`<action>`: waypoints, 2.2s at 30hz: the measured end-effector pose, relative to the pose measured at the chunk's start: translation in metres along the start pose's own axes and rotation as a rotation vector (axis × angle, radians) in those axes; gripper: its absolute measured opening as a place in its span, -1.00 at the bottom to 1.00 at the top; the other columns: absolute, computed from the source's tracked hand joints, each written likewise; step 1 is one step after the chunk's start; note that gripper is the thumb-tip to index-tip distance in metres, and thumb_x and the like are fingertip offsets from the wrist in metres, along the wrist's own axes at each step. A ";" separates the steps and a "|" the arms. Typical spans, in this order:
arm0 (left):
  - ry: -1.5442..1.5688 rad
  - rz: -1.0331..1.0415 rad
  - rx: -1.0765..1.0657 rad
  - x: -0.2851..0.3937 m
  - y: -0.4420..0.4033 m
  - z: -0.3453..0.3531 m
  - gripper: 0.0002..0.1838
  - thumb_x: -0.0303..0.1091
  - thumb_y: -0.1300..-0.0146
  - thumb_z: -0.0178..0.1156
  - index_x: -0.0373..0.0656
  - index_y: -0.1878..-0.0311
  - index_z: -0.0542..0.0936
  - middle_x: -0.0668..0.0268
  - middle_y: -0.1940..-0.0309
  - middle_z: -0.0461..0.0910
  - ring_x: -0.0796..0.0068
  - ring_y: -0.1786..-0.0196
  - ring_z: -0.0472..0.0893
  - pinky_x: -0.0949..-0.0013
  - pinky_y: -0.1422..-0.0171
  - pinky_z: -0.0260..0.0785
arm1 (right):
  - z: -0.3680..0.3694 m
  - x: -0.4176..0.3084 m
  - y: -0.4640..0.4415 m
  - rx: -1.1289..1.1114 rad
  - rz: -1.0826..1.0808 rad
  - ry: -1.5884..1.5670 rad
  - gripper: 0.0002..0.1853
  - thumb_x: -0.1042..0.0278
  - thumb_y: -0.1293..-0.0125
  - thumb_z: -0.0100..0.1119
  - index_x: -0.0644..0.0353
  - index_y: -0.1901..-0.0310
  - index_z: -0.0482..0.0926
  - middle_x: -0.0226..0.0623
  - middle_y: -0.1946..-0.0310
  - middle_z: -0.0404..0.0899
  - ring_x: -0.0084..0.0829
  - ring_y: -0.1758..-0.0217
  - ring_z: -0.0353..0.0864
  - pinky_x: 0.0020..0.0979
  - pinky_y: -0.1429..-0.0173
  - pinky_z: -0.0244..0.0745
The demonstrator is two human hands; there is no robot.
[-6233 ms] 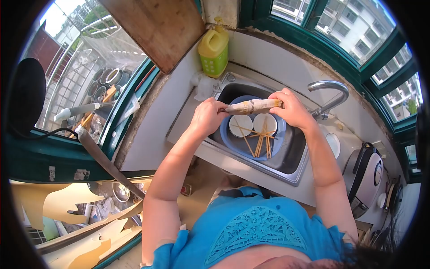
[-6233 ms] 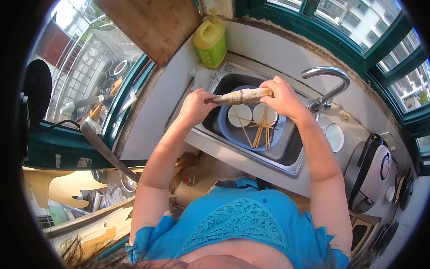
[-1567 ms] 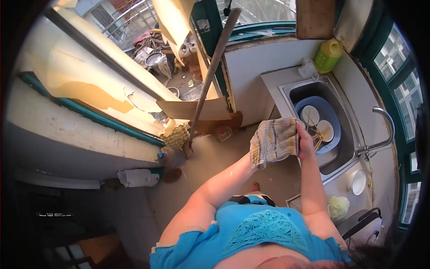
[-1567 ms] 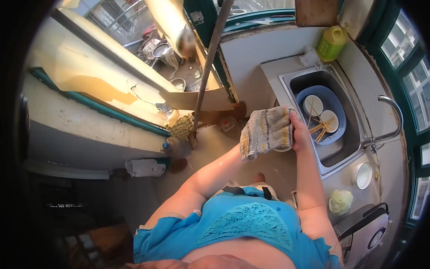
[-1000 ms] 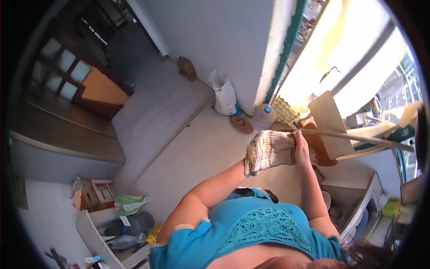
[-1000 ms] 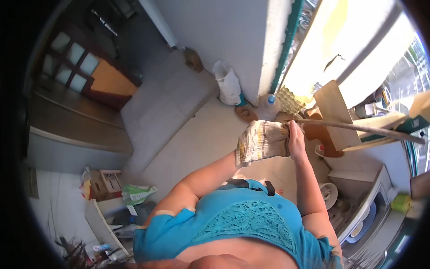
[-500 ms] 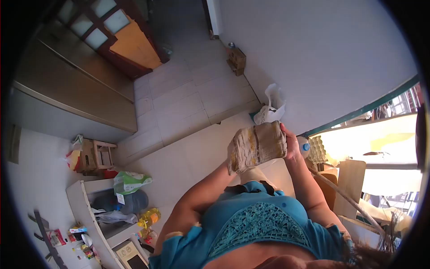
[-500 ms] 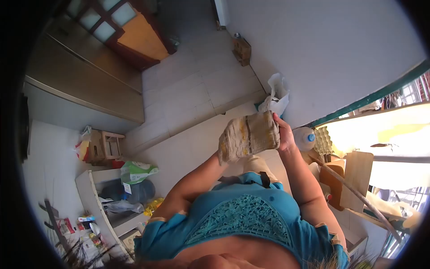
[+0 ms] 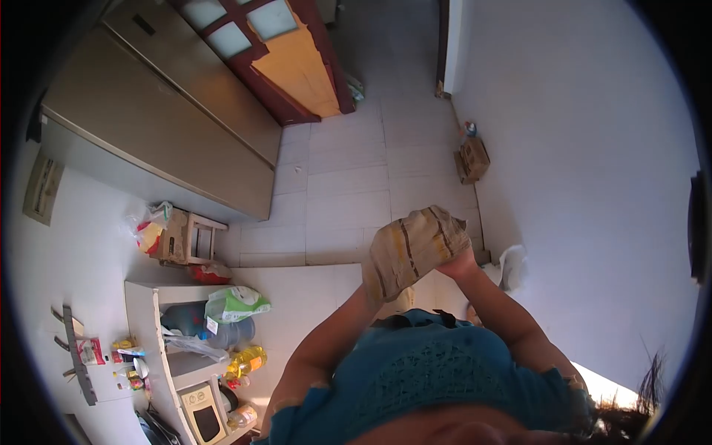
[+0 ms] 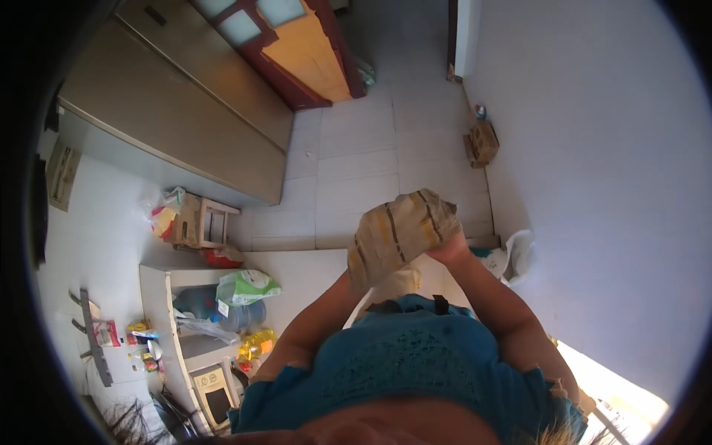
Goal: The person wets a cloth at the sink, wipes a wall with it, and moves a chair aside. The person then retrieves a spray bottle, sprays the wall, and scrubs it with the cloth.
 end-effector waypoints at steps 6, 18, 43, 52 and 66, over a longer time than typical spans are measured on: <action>-0.687 0.197 -0.019 0.084 -0.083 0.008 -0.59 -0.29 -0.25 0.07 -0.15 -0.15 0.33 0.31 -0.06 0.42 0.49 -0.05 0.46 0.41 -0.18 0.29 | 0.008 -0.047 -0.109 0.098 0.136 -0.426 -0.47 -0.01 -0.35 -0.26 0.20 -0.19 0.29 -0.16 -0.15 0.35 -0.18 -0.24 0.29 -0.14 -0.33 0.13; -2.391 0.374 -0.369 0.255 -0.302 0.042 -0.82 -0.40 -0.14 0.01 -0.18 0.18 0.46 0.26 0.20 0.48 0.41 0.16 0.49 0.40 0.13 0.38 | -0.141 -0.196 -0.254 0.398 0.166 -0.106 -0.67 0.27 -0.26 -0.02 0.28 0.01 0.42 -0.12 0.16 0.52 -0.28 0.16 0.55 -0.37 0.14 0.54; -1.279 0.620 -0.375 0.555 -0.978 -0.097 -0.91 -0.29 -0.03 0.13 -0.07 0.46 0.48 0.33 0.50 0.50 0.42 0.37 0.51 0.42 0.28 0.36 | -0.174 -0.477 -0.942 0.520 0.303 0.315 -0.68 0.22 -0.31 -0.08 0.25 0.01 0.43 -0.12 0.10 0.50 -0.25 0.09 0.51 -0.33 0.06 0.48; -1.652 0.535 -0.204 0.614 -1.241 -0.124 -0.91 -0.35 -0.15 0.11 -0.09 0.29 0.50 0.43 0.40 0.49 0.50 0.33 0.46 0.51 0.24 0.32 | -0.213 -0.584 -1.204 0.211 0.369 0.189 -0.47 -0.11 -0.35 -0.23 0.18 -0.11 0.34 -0.19 -0.07 0.42 -0.22 -0.12 0.41 -0.17 -0.18 0.30; -1.734 0.436 -0.225 0.801 -1.574 -0.178 -0.60 -0.25 -0.29 -0.02 -0.07 -0.18 0.31 0.36 -0.11 0.38 0.47 -0.18 0.34 0.44 -0.27 0.14 | -0.179 -0.759 -1.591 0.062 0.374 0.200 -0.48 0.12 -0.34 -0.17 0.23 -0.25 0.21 -0.23 -0.22 0.29 -0.26 -0.29 0.26 -0.16 -0.33 0.13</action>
Point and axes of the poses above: each hand's wrist, its own y-axis away from the middle knuckle, its own z-axis out of the palm, x = y × z, the point moved 3 cm from there along -y, towards the middle knuckle
